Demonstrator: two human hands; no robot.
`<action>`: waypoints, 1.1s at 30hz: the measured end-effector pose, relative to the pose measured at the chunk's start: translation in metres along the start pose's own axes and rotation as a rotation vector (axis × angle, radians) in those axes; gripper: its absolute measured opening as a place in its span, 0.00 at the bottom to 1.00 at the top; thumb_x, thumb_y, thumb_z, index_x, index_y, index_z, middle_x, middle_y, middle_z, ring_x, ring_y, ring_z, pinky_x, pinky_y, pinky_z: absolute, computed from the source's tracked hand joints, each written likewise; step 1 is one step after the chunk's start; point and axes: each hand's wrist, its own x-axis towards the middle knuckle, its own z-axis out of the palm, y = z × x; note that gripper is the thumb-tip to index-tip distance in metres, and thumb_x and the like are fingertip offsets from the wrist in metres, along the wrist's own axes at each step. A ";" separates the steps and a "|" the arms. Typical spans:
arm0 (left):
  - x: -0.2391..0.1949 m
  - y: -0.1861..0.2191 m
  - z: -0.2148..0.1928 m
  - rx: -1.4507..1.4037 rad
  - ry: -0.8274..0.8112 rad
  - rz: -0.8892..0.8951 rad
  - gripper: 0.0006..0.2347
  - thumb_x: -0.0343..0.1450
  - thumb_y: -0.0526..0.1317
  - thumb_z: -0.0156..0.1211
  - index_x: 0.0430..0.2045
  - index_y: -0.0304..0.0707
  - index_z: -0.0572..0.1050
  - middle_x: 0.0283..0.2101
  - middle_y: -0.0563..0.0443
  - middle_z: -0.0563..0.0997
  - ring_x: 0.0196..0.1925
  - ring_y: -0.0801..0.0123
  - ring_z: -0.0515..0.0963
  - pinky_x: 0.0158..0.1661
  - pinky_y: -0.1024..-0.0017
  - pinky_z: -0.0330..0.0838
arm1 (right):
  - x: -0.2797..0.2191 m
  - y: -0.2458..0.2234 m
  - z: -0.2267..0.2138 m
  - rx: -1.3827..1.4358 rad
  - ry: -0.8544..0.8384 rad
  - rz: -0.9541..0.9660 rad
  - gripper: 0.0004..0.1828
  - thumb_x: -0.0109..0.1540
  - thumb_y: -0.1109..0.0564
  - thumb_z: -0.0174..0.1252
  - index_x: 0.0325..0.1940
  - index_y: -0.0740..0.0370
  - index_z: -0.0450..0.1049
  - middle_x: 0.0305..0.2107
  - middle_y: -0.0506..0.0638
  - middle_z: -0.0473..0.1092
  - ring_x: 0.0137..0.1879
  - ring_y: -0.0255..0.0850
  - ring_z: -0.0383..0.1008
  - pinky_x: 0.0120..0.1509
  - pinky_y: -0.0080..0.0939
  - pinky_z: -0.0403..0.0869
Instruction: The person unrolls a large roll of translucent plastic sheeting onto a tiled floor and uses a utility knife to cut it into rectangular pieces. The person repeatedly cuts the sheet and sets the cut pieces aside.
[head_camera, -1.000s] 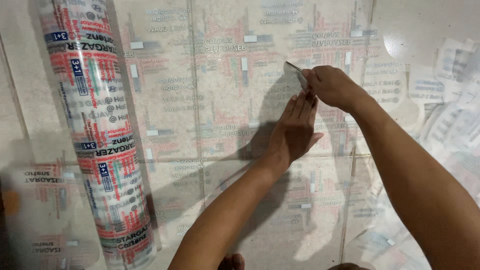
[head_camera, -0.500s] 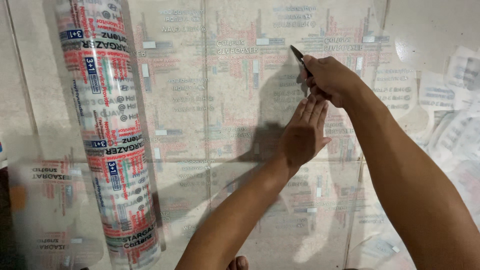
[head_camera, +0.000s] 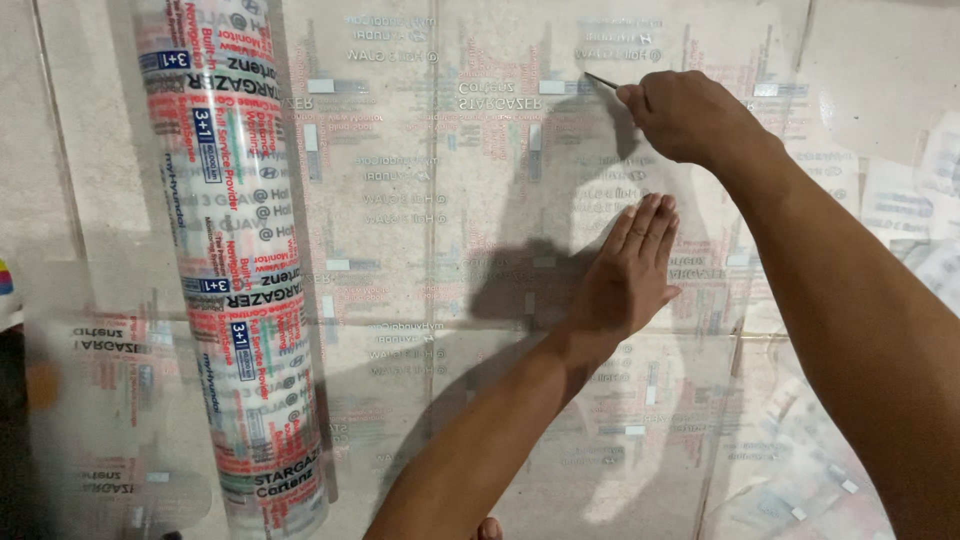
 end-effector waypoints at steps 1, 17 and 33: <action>0.001 0.000 -0.002 0.057 -0.052 0.015 0.41 0.72 0.71 0.43 0.72 0.38 0.55 0.76 0.41 0.52 0.79 0.52 0.50 0.76 0.58 0.44 | 0.000 -0.003 0.000 0.009 0.020 0.009 0.31 0.78 0.45 0.32 0.35 0.70 0.69 0.28 0.66 0.72 0.33 0.60 0.70 0.38 0.59 0.66; 0.006 0.002 -0.010 0.092 -0.247 0.046 0.37 0.73 0.67 0.27 0.72 0.39 0.53 0.76 0.47 0.54 0.79 0.51 0.45 0.75 0.52 0.33 | -0.009 -0.089 -0.015 1.097 0.020 0.382 0.25 0.77 0.45 0.35 0.28 0.53 0.62 0.21 0.44 0.61 0.23 0.33 0.54 0.26 0.34 0.55; 0.003 -0.006 -0.005 -0.188 -0.118 0.095 0.31 0.79 0.55 0.34 0.71 0.27 0.51 0.77 0.36 0.47 0.80 0.48 0.44 0.77 0.54 0.37 | -0.182 0.161 0.037 0.649 0.306 0.514 0.29 0.84 0.47 0.47 0.36 0.69 0.75 0.29 0.60 0.70 0.34 0.48 0.64 0.40 0.50 0.65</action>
